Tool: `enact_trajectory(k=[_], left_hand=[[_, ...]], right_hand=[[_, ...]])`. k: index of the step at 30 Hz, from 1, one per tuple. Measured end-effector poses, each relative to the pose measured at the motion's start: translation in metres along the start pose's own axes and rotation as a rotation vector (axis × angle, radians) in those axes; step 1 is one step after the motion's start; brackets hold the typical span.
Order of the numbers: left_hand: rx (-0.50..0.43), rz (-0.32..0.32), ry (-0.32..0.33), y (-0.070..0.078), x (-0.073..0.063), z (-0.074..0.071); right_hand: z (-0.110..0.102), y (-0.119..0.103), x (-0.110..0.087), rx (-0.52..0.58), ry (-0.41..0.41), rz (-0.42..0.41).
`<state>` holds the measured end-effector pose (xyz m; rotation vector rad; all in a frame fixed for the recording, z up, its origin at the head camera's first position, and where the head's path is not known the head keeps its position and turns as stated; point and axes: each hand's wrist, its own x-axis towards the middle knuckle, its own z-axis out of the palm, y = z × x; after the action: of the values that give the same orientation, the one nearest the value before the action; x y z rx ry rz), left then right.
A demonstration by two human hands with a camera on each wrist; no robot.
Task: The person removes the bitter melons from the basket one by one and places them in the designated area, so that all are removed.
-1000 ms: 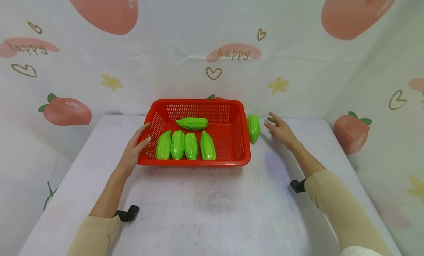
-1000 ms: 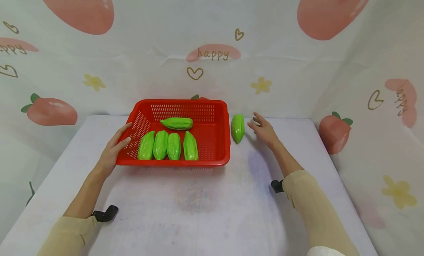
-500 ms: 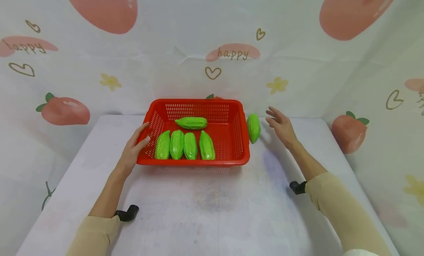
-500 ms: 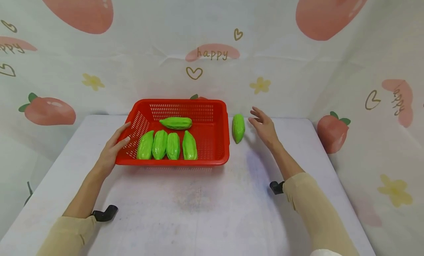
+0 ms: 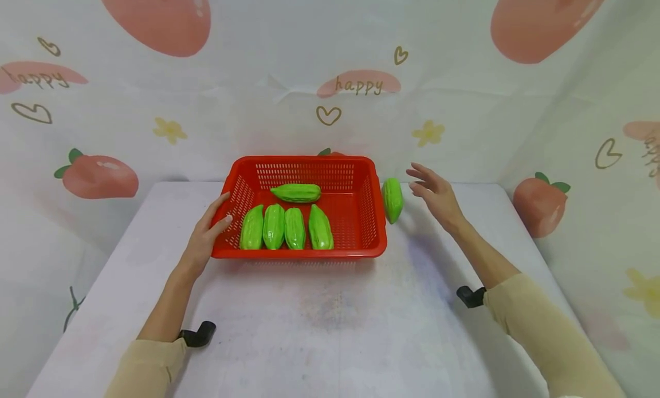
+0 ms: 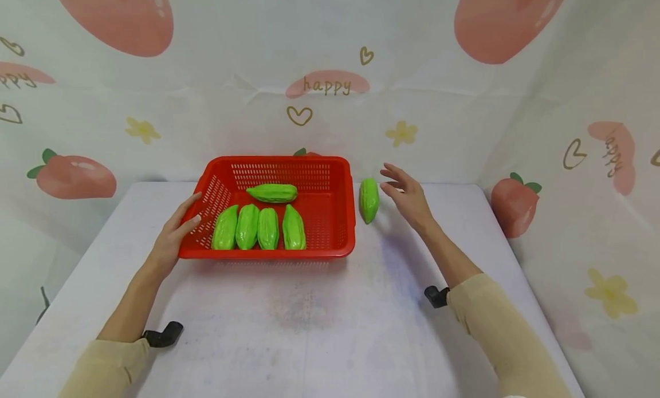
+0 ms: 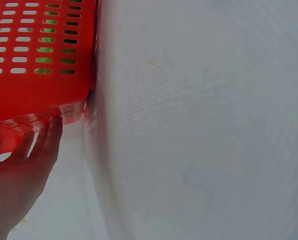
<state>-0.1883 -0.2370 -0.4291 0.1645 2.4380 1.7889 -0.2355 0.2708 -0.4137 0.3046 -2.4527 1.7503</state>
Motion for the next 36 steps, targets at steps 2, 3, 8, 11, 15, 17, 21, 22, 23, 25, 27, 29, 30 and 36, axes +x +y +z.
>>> enact_trajectory(k=[2,3,8,11,15,17,21,22,23,25,27,29,30,36], left_hand=[[-0.005,0.0,-0.001,0.0,0.0,0.0],[-0.007,-0.001,-0.001,0.0,0.0,0.0],[-0.024,-0.001,-0.01,-0.002,0.0,0.001],[-0.032,-0.003,-0.011,-0.002,0.0,0.001],[-0.042,-0.006,-0.005,-0.002,-0.001,0.001],[-0.047,-0.005,-0.005,-0.002,-0.001,0.001],[-0.037,-0.01,-0.008,-0.003,-0.001,0.001],[-0.034,-0.012,-0.009,-0.004,-0.001,0.001],[-0.03,-0.015,-0.01,-0.005,-0.001,0.001],[-0.023,-0.021,-0.01,-0.005,-0.002,0.0],[-0.027,-0.023,-0.009,-0.005,-0.001,0.0],[-0.03,-0.024,-0.007,-0.004,-0.001,-0.001],[-0.035,-0.022,-0.007,-0.004,0.0,-0.001],[-0.045,-0.005,-0.015,-0.003,-0.001,0.0]], right_hand=[[0.002,-0.006,-0.001,-0.011,-0.017,-0.002],[0.003,-0.008,-0.002,-0.024,-0.027,-0.001],[0.008,-0.016,-0.009,-0.091,-0.079,-0.014],[0.01,-0.022,-0.011,-0.099,-0.111,-0.026],[0.014,-0.028,-0.013,-0.087,-0.138,-0.031],[0.016,-0.03,-0.015,-0.083,-0.142,-0.032],[0.021,-0.033,-0.018,-0.062,-0.168,-0.051],[0.023,-0.034,-0.019,-0.052,-0.176,-0.055],[0.024,-0.035,-0.019,-0.045,-0.186,-0.059],[0.027,-0.038,-0.02,-0.034,-0.205,-0.069],[0.03,-0.041,-0.019,-0.017,-0.218,-0.073],[0.033,-0.044,-0.019,-0.009,-0.229,-0.071],[0.034,-0.045,-0.018,-0.002,-0.235,-0.071],[0.042,-0.049,-0.016,0.012,-0.295,-0.051]])
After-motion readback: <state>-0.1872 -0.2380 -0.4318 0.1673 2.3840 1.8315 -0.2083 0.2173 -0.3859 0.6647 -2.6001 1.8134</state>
